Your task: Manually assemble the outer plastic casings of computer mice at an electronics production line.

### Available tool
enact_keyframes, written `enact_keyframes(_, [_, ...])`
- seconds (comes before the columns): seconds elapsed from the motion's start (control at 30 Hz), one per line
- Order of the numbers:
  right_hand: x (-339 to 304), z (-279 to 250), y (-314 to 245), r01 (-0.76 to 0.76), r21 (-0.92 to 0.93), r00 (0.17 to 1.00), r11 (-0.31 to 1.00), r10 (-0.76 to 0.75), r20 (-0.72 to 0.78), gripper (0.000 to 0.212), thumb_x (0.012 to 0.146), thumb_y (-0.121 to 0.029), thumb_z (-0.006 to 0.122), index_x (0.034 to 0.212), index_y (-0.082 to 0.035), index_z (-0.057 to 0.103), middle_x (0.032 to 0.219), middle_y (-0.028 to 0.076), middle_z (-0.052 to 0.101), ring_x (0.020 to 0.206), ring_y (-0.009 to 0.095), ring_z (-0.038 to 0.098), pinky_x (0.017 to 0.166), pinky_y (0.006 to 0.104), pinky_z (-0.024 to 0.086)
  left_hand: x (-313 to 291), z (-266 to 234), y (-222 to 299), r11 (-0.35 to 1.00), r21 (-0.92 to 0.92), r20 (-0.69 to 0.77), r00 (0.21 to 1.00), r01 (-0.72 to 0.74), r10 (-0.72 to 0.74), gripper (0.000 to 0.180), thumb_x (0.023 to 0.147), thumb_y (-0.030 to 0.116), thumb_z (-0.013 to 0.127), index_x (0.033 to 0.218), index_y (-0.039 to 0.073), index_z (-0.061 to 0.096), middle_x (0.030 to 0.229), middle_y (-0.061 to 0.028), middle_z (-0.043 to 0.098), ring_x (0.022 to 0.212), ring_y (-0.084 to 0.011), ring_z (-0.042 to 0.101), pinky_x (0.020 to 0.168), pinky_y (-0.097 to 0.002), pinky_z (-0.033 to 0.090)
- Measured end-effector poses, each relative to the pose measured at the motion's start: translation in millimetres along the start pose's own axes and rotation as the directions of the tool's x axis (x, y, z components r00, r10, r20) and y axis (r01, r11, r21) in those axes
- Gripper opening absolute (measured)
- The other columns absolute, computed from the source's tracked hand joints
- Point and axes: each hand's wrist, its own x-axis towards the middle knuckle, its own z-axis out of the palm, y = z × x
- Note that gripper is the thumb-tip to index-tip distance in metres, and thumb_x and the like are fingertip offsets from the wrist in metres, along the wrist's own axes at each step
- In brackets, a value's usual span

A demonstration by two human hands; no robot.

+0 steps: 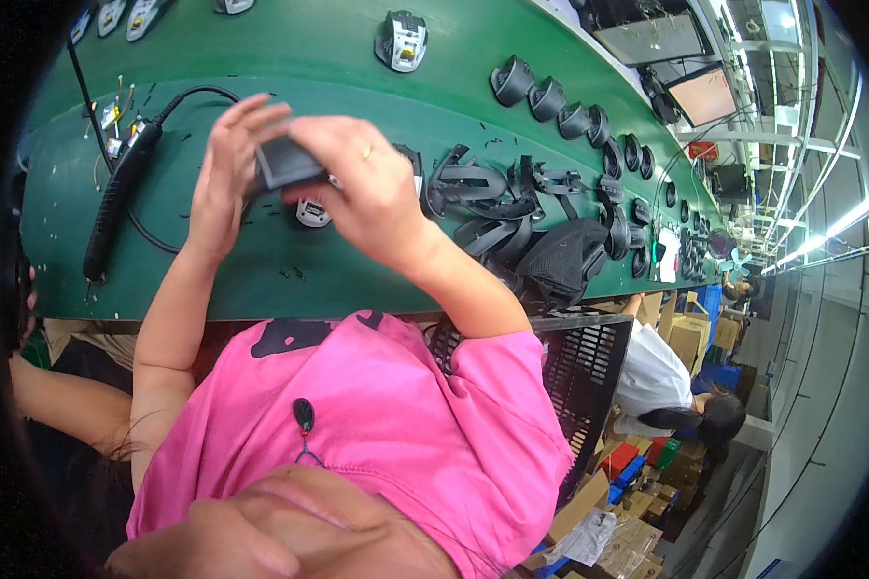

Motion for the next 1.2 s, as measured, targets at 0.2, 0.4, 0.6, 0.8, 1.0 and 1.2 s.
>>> enact_keyframes(0.2, [1, 10, -3, -0.088, -0.070, 0.996, 0.994, 0.087, -0.010, 0.047, 0.073, -0.010, 0.076, 0.116, -0.001, 0.060, 0.103, 0.014, 0.067, 0.092, 0.033, 0.064, 0.077, 0.0387, 0.053, 1, -8, 6, 0.627, 0.468, 0.435, 0.780, -0.623, 0.450, 0.043, 0.095, 0.026, 0.060, 0.131, 0.002, 0.055, 0.123, -0.0158, 0.058, 0.111, -0.0279, 0.057, 0.093, -0.0364, 0.047])
enact_keyframes(0.4, [5, 13, -6, -0.070, -0.124, 0.997, 0.990, 0.075, 0.032, 0.042, 0.076, -0.020, 0.074, 0.111, -0.001, 0.060, 0.097, 0.011, 0.065, 0.088, 0.031, 0.062, 0.068, 0.0369, 0.052, -4, -6, 5, 0.550, 0.525, 0.386, 0.758, -0.649, 0.526, 0.030, 0.094, 0.010, 0.059, 0.123, 0.001, 0.058, 0.115, -0.0158, 0.061, 0.101, -0.0285, 0.061, 0.085, -0.0356, 0.050])
enact_keyframes(0.6, [9, 14, -8, -0.092, -0.152, 0.986, 0.984, 0.112, 0.126, 0.034, 0.082, -0.023, 0.073, 0.109, -0.004, 0.063, 0.091, 0.011, 0.066, 0.075, 0.030, 0.063, 0.061, 0.0346, 0.051, -8, -17, 3, 0.542, 0.579, 0.376, 0.789, -0.609, 0.486, 0.029, 0.094, 0.005, 0.058, 0.123, 0.000, 0.057, 0.118, -0.0165, 0.062, 0.102, -0.0299, 0.062, 0.087, -0.0368, 0.050])
enact_keyframes(0.8, [43, 16, 43, 0.066, -0.322, 0.996, 0.945, -0.083, -0.042, 0.038, 0.076, -0.027, 0.077, 0.104, -0.008, 0.060, 0.085, 0.007, 0.064, 0.077, 0.028, 0.063, 0.058, 0.0367, 0.052, 8, -10, 2, 0.337, 0.690, 0.364, 0.710, -0.640, 0.603, 0.052, 0.092, 0.017, 0.065, 0.138, 0.003, 0.045, 0.139, -0.0179, 0.049, 0.126, -0.0326, 0.048, 0.106, -0.0419, 0.037])
enact_keyframes(1.0, [18, 52, 201, 0.019, -0.408, 0.989, 0.913, 0.044, 0.144, 0.049, 0.083, -0.009, 0.066, 0.130, -0.005, 0.052, 0.134, 0.020, 0.054, 0.126, 0.037, 0.049, 0.106, 0.0433, 0.041, 8, -1, -5, 0.316, 0.718, 0.400, 0.740, -0.619, 0.540, 0.056, 0.094, 0.020, 0.064, 0.141, 0.003, 0.041, 0.142, -0.0174, 0.045, 0.130, -0.0330, 0.043, 0.108, -0.0436, 0.034])
enact_keyframes(1.2, [12, -26, 169, -0.289, -0.564, 0.776, 0.774, 0.534, 0.336, 0.047, 0.085, -0.016, 0.067, 0.129, -0.005, 0.054, 0.136, 0.019, 0.053, 0.123, 0.037, 0.052, 0.103, 0.0435, 0.044, 4, -1, -7, 0.348, 0.720, 0.417, 0.775, -0.600, 0.475, 0.052, 0.095, 0.021, 0.063, 0.139, 0.002, 0.044, 0.141, -0.0171, 0.046, 0.129, -0.0325, 0.045, 0.108, -0.0431, 0.035])
